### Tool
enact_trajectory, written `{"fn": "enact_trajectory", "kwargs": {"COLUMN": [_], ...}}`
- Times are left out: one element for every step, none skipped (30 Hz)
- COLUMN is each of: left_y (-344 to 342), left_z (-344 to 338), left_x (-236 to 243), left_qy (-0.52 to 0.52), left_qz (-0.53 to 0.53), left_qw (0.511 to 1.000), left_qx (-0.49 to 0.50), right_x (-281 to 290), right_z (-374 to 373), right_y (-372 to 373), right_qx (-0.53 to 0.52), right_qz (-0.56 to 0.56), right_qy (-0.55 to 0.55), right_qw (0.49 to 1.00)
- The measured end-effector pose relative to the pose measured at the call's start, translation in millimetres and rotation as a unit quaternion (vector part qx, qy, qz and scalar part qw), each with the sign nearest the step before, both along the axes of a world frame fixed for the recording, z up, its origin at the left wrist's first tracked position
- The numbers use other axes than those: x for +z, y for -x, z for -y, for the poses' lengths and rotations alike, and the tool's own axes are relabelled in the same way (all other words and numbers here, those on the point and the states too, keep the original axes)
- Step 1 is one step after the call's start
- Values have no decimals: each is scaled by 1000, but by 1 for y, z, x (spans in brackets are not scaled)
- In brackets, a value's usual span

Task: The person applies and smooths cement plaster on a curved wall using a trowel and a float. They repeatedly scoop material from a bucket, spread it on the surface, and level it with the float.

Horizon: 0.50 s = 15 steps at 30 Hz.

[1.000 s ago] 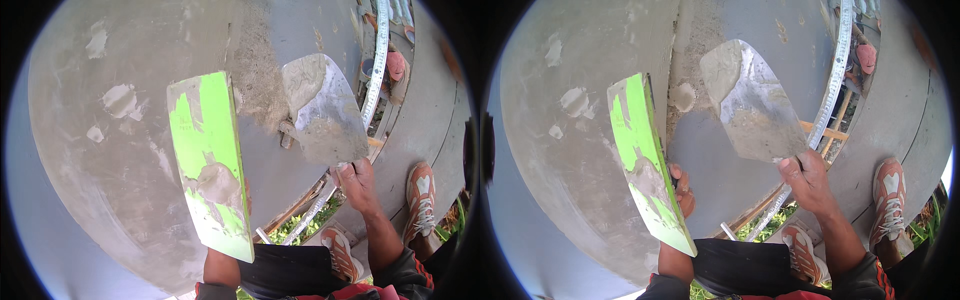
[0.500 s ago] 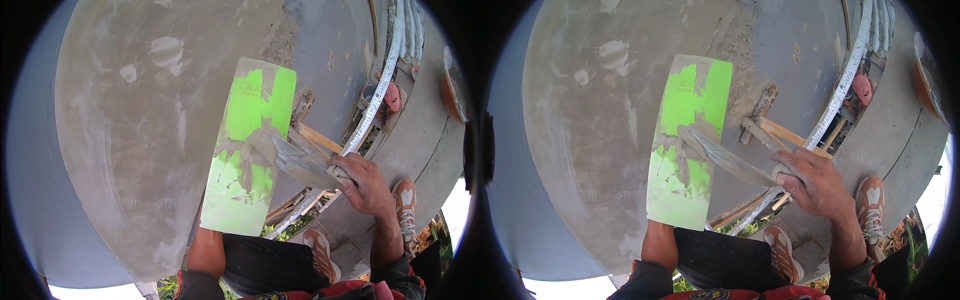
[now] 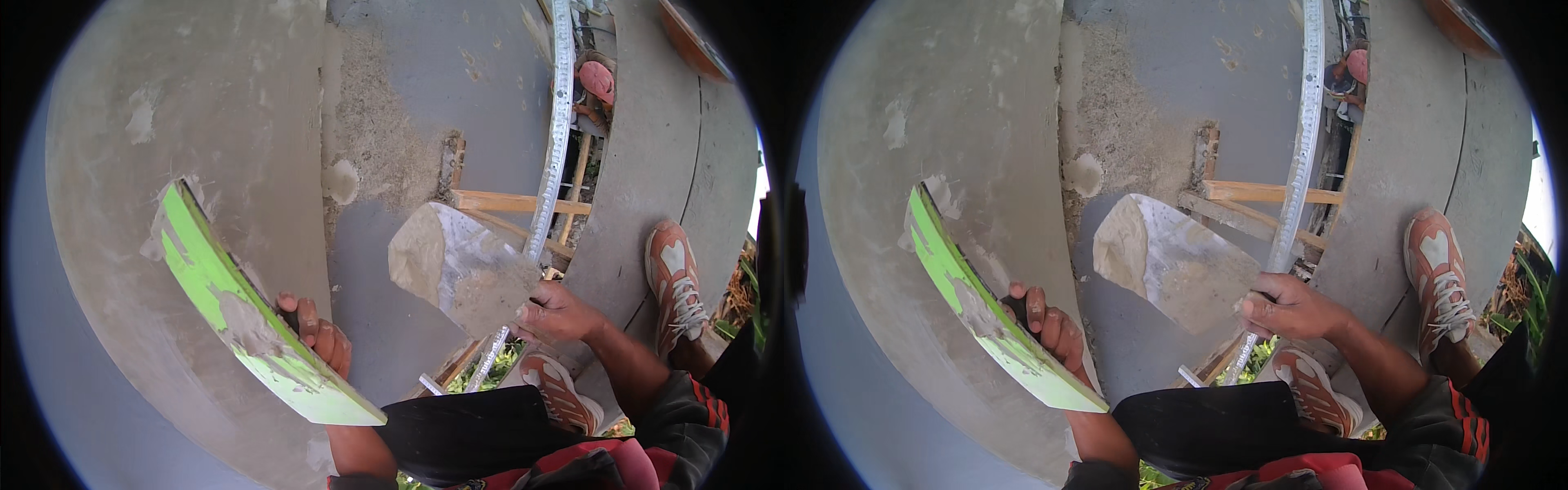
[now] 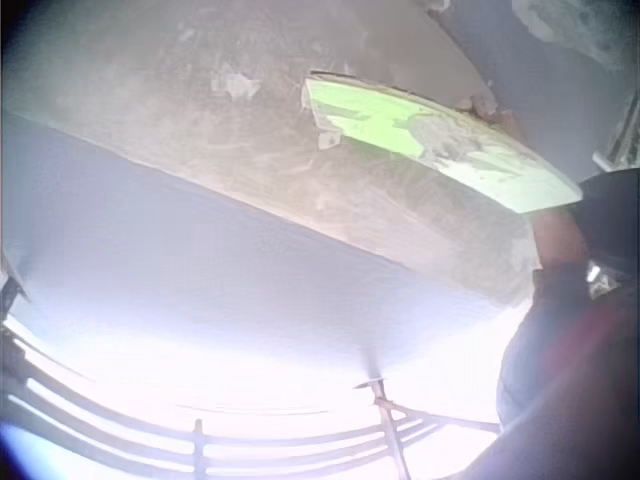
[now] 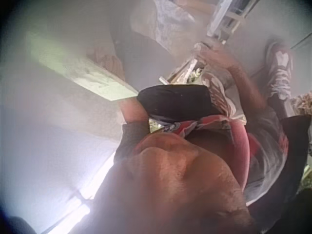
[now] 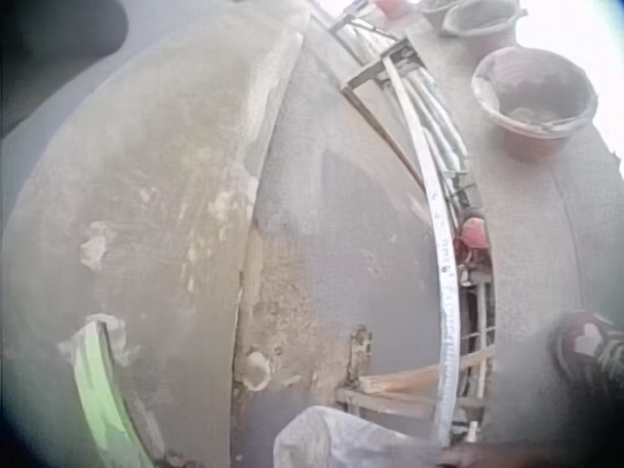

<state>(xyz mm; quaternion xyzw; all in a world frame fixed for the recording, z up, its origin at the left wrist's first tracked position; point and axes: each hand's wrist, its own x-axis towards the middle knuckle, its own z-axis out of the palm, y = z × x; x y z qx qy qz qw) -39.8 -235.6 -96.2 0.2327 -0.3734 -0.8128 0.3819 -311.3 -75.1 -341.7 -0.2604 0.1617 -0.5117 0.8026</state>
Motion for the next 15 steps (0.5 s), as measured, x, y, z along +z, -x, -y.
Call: {"fn": "enact_trajectory", "kwargs": {"left_y": [6, 15, 9, 2, 3, 11, 18, 22, 25, 28, 35, 36, 37, 38, 39], "left_z": [-2, -12, -13, -12, -10, -12, -13, -12, -8, -5, -4, -1, 1, 4, 6], "left_x": [2, 0, 0, -1, -2, 1, 3, 1, -2, -5, -8, -12, -16, -17, -20], "left_qy": [-3, 5, 6, 5, -7, -13, -15, -13, -14, -15, -22, -26, -29, -32, -37], "left_qz": [-17, -27, -44, -59, -69, -83, -96, -98, -101, -104, -106, -102, -99, -96, -96], "left_qw": [1000, 999, 999, 998, 997, 996, 995, 995, 995, 994, 994, 994, 995, 995, 995], "left_qx": [-12, 15, 20, 27, 29, 28, 31, 21, 11, 5, 16, 13, 11, 10, 9], "right_x": [1, 4, 5, 3, -5, -5, 2, 7, 9, 8, 9, 11, 13, 16, 17], "right_z": [9, 27, 44, 61, 79, 95, 110, 127, 142, 159, 173, 187, 200, 211, 219], "right_y": [-5, -9, -13, -20, -35, -46, -55, -63, -72, -81, -93, -102, -111, -118, -123], "right_qx": [-36, -71, -90, -106, -119, -135, -176, -216, -255, -291, -322, -338, -352, -365, -376], "right_qz": [-21, -39, -52, -63, -77, -93, -108, -110, -112, -99, -87, -87, -88, -88, -87], "right_qy": [-40, -80, -111, -143, -161, -173, -169, -156, -146, -127, -108, -96, -83, -70, -70], "right_qw": [998, 993, 988, 982, 977, 971, 964, 958, 949, 943, 936, 932, 928, 924, 920]}}
